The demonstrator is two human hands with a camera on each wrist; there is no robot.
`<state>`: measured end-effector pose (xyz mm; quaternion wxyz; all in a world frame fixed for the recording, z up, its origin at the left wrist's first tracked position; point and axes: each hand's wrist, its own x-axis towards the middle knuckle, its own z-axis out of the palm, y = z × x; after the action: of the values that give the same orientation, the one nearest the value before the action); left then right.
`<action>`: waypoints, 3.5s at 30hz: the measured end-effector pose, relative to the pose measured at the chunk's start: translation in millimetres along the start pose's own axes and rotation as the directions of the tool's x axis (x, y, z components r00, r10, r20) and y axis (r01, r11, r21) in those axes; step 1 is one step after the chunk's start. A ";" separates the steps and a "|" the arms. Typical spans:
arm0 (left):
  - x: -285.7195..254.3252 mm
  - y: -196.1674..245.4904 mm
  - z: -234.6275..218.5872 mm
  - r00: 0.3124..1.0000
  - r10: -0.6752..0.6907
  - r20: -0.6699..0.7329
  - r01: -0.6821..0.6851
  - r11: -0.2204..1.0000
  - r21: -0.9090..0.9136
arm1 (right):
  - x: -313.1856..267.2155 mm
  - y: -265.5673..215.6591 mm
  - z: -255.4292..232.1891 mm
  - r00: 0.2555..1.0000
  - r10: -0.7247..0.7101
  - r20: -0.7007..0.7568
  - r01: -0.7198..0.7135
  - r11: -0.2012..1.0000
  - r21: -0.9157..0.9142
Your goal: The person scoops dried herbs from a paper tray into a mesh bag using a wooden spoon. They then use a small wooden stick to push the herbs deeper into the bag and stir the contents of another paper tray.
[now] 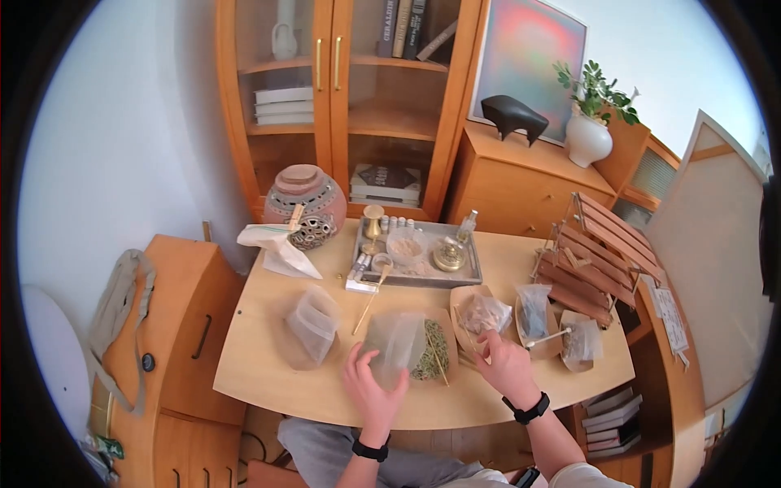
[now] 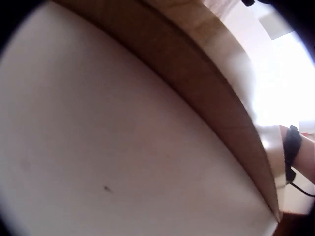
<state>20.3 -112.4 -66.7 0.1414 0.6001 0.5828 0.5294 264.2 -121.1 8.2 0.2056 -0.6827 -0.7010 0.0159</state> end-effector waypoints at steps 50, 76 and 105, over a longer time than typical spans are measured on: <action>-1.6 1.9 4.7 0.988 -0.122 0.095 0.124 0.992 -0.015 | 160.3 61.9 -31.5 0.863 -0.080 -0.500 0.062 0.997 -0.052; -2.0 -0.2 3.7 0.994 -0.087 0.069 0.088 0.996 -0.004 | 172.5 64.9 -22.0 0.993 0.102 -0.056 -0.048 0.797 0.602; 0.4 6.8 2.7 0.992 -0.096 0.086 0.097 0.995 -0.015 | 164.6 38.5 -25.2 0.985 0.072 -0.157 0.013 0.877 0.480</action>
<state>26.1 -112.7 -62.3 0.1972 0.5918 0.5995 0.5016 311.4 33.6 63.5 0.4265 -0.6201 -0.6447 0.1338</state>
